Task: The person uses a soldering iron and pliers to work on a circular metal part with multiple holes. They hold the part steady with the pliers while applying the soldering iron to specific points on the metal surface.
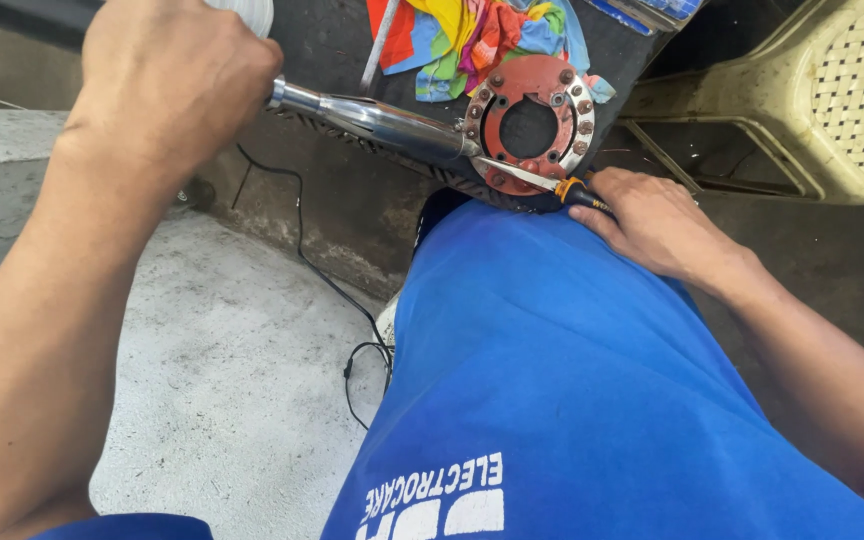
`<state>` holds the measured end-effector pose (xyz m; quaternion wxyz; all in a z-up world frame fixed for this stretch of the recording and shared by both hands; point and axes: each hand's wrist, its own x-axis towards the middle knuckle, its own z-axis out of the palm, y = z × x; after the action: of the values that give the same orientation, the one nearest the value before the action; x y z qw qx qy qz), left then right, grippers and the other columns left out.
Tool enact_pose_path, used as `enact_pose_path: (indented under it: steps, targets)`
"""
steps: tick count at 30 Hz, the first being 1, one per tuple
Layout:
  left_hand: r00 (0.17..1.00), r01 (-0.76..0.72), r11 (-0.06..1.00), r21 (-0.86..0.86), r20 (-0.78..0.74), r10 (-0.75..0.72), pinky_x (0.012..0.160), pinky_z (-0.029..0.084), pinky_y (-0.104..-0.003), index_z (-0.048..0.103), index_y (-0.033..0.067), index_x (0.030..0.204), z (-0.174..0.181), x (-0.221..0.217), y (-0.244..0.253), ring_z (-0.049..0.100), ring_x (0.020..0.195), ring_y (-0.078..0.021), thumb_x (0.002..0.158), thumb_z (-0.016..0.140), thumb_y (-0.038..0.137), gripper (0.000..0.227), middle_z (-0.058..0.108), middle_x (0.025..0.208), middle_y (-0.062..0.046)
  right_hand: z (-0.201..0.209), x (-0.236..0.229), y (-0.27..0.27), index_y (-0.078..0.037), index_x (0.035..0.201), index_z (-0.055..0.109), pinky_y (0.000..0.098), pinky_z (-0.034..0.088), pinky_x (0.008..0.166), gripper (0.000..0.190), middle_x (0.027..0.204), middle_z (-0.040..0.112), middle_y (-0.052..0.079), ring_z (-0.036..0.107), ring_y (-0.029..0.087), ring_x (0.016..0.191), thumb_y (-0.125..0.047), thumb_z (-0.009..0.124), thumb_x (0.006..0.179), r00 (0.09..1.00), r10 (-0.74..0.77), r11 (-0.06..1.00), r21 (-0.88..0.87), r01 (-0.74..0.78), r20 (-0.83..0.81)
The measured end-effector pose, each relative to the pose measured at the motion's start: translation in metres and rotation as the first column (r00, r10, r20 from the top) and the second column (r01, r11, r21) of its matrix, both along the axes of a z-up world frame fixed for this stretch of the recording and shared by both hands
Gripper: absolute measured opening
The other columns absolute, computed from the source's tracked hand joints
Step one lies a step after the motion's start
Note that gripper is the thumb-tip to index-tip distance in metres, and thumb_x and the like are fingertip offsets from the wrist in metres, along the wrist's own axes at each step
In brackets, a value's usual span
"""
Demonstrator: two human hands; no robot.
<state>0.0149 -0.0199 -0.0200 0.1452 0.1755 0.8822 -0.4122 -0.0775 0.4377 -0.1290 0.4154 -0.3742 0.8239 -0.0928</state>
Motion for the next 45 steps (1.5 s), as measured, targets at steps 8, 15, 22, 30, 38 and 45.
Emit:
enact_pose_path:
  steps: [8,15,22,30,38,45]
  targets:
    - [0.999,-0.045,0.999,0.022,0.031,0.044,0.048,0.040,-0.022,0.064,0.0455,0.067,-0.004,0.007,-0.003,0.070,0.060,-0.0069,0.075,0.073,0.029,0.021,0.067,0.064,0.018,-0.004,-0.001,-0.001,-0.004,0.115,0.061,0.0584,0.053,0.085,0.042,0.115,0.072,0.020,0.069,0.047,0.107,-0.046,0.054,0.112,1.000,0.019,1.000,0.003,-0.019,0.017]
    - [0.999,-0.040,0.999,0.019,0.005,0.040,0.044,0.037,-0.019,0.063,0.0471,0.068,-0.005,0.011,-0.003,0.064,0.059,-0.0013,0.073,0.076,0.027,0.025,0.061,0.060,0.022,-0.007,0.000,-0.004,-0.003,0.101,0.056,0.0564,0.049,0.079,0.043,0.099,0.073,0.024,0.068,0.050,0.094,-0.044,0.055,0.113,0.995,-0.007,1.000,-0.020,0.009,0.099]
    - [0.999,-0.041,0.999,0.025,-0.012,0.042,0.045,0.037,-0.020,0.060,0.0468,0.065,-0.010,0.018,-0.007,0.063,0.057,-0.0029,0.070,0.074,0.030,0.023,0.059,0.060,0.022,0.002,-0.009,-0.010,-0.002,0.108,0.059,0.0545,0.049,0.083,0.042,0.102,0.076,0.027,0.069,0.050,0.100,-0.044,0.053,0.113,0.990,-0.009,1.000,0.011,0.008,0.140]
    - [0.991,-0.119,0.990,0.074,0.075,0.113,0.051,0.047,-0.024,0.069,0.0479,0.085,-0.011,0.021,-0.008,0.077,0.064,-0.0098,0.090,0.070,0.031,0.017,0.073,0.070,0.018,-0.033,-0.053,0.003,-0.008,0.097,0.076,0.0328,0.060,0.078,0.034,0.086,0.083,0.005,0.078,0.015,0.078,-0.040,0.066,0.103,0.887,-0.061,0.991,-0.082,0.110,0.459]
    - [0.965,-0.234,0.969,0.074,0.141,0.222,0.057,0.053,-0.028,0.070,0.0447,0.081,-0.005,0.029,0.005,0.077,0.063,-0.0141,0.093,0.070,0.032,0.018,0.074,0.068,0.015,-0.015,-0.058,0.013,-0.013,0.124,0.074,0.0396,0.055,0.089,0.045,0.112,0.084,0.005,0.075,0.022,0.097,-0.049,0.059,0.101,0.939,0.046,0.999,-0.003,-0.048,0.342]
    - [0.920,-0.366,0.927,0.083,0.184,0.346,0.061,0.059,-0.032,0.076,0.0431,0.102,-0.012,0.053,0.006,0.082,0.072,-0.0171,0.095,0.071,0.052,0.012,0.078,0.072,0.010,-0.019,-0.045,0.031,-0.006,0.095,0.062,0.0409,0.046,0.075,0.041,0.081,0.065,0.010,0.060,0.024,0.073,-0.044,0.061,0.109,0.974,-0.017,0.996,-0.081,0.036,0.228]
